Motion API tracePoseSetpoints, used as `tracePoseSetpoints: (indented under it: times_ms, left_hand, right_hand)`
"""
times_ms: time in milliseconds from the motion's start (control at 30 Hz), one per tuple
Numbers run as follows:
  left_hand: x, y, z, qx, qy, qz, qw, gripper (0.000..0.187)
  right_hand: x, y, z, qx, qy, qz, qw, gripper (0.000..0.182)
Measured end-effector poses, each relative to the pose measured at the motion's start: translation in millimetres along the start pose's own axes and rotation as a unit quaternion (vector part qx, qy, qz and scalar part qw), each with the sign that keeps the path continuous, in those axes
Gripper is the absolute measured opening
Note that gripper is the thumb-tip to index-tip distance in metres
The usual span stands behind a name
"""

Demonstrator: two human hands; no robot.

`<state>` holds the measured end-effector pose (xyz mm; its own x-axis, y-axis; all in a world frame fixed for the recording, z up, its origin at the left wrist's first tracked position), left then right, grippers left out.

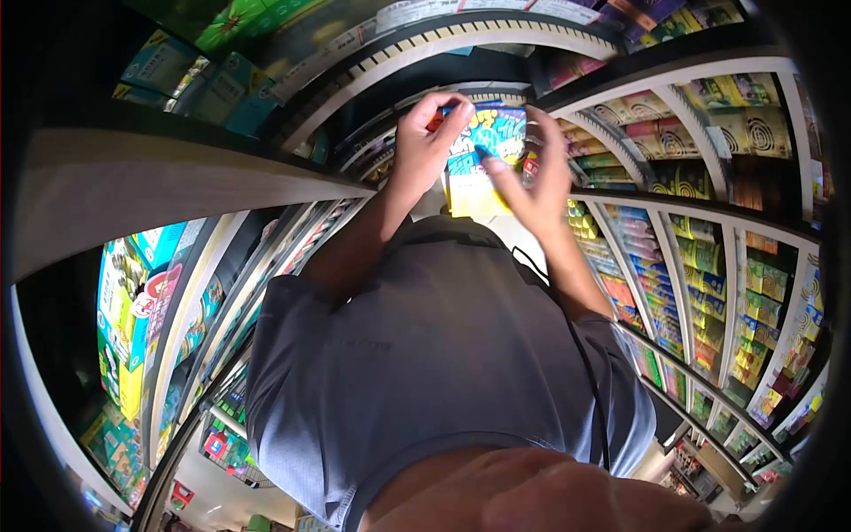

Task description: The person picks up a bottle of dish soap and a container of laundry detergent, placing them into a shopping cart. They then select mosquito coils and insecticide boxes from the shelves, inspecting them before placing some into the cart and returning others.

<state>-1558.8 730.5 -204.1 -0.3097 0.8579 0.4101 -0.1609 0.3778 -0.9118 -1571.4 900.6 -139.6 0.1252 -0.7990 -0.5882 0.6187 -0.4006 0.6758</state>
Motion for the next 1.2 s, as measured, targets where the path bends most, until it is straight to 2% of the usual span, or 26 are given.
tracePoseSetpoints:
  times_ms: [33, 100, 267, 333, 433, 467, 533, 567, 667, 700, 733, 800, 833, 867, 933, 1033, 1067, 1133, 1167, 1200]
  left_hand:
    - [3.0, 0.6, 0.4, 0.011, -0.003, 0.003, 1.000, 0.018]
    - [8.8, 1.1, 0.6, 0.021, -0.001, 0.006, 1.000, 0.020]
    - [20.4, 2.9, -7.3, 0.008, 0.025, 0.031, 0.999, 0.023]
    - [23.2, 4.1, -14.8, -0.016, 0.054, 0.052, 0.997, 0.024]
    - [30.4, -4.3, -20.4, 0.035, 0.065, 0.053, 0.996, 0.026]
    - [30.4, -9.5, -25.5, 0.021, 0.072, 0.104, 0.992, 0.027]
    - [36.9, -35.0, -33.0, 0.107, 0.075, 0.225, 0.966, 0.028]
    - [43.3, -48.2, -35.9, 0.169, 0.086, 0.236, 0.953, 0.030]
    - [55.9, -67.3, -43.7, 0.259, 0.100, 0.285, 0.917, 0.041]
    - [58.0, -72.8, -44.5, 0.282, 0.116, 0.307, 0.901, 0.053]
    - [58.7, -80.2, -45.1, 0.285, 0.112, 0.309, 0.901, 0.053]
    - [60.7, -90.6, -47.5, 0.248, 0.140, 0.215, 0.934, 0.064]
    - [59.6, -88.0, -42.7, 0.254, 0.151, 0.140, 0.945, 0.072]
    - [57.0, -96.8, -41.6, 0.252, 0.127, 0.118, 0.952, 0.071]
    - [47.0, -105.9, -38.1, 0.276, 0.098, 0.112, 0.950, 0.073]
    - [30.0, -107.5, -37.9, 0.313, 0.042, 0.153, 0.937, 0.064]
    - [25.0, -107.7, -37.9, 0.319, 0.032, 0.179, 0.930, 0.060]
    - [20.0, -113.8, -42.7, 0.343, 0.015, 0.219, 0.913, 0.056]
    - [18.3, -117.7, -45.2, 0.365, -0.001, 0.256, 0.895, 0.053]
    - [15.0, -118.9, -44.9, 0.367, -0.004, 0.257, 0.894, 0.053]
  right_hand:
    - [7.2, 2.8, -3.2, 0.005, -0.002, -0.002, 1.000, 0.083]
    - [18.7, 15.1, -7.2, -0.056, 0.025, -0.125, 0.990, 0.117]
    - [14.9, 15.4, -9.6, -0.024, 0.047, -0.129, 0.990, 0.125]
    - [14.8, 13.7, -7.6, 0.020, 0.074, -0.137, 0.988, 0.126]
    - [16.1, 12.1, -7.4, 0.041, 0.070, -0.109, 0.991, 0.118]
    - [16.5, 12.8, -6.4, 0.056, 0.074, -0.099, 0.991, 0.116]
    - [15.3, 18.9, -1.6, 0.029, 0.044, -0.108, 0.993, 0.111]
    - [12.7, 23.2, 0.9, 0.004, 0.017, -0.116, 0.993, 0.106]
    - [3.6, 28.0, 10.0, -0.016, -0.009, -0.095, 0.995, 0.096]
    - [-1.2, 34.4, 14.1, -0.042, -0.023, -0.085, 0.995, 0.089]
    - [-5.9, 36.2, 18.2, -0.075, -0.021, -0.091, 0.993, 0.091]
    - [-22.1, 50.0, 33.2, -0.132, -0.052, -0.074, 0.987, 0.095]
    - [-30.2, 44.5, 39.5, -0.087, -0.078, 0.012, 0.993, 0.101]
    - [-37.7, 48.9, 48.6, -0.063, -0.106, 0.145, 0.982, 0.105]
    - [-59.3, 78.6, 70.9, -0.123, -0.205, 0.125, 0.963, 0.111]
    - [-67.1, 109.8, 106.3, -0.119, -0.243, 0.188, 0.944, 0.113]
    - [-62.2, 120.7, 119.0, -0.158, -0.275, 0.228, 0.920, 0.108]
    - [-54.3, 124.7, 146.5, -0.247, -0.259, 0.102, 0.928, 0.111]
    - [-44.3, 138.1, 151.5, -0.271, -0.324, 0.133, 0.897, 0.081]
    - [-31.0, 144.0, 162.2, -0.237, -0.342, 0.161, 0.895, 0.080]
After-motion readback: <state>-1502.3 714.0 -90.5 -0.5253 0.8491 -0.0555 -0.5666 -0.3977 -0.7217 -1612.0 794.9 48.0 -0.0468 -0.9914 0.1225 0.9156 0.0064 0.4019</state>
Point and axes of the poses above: each hand's wrist, its own z-axis towards the middle knuckle, its own x-axis out of the palm, y = z × x, the point moved 7 cm from there along z, towards the middle knuckle, and after that the axes turned 4 degrees about -x, right-handed, at the moved point
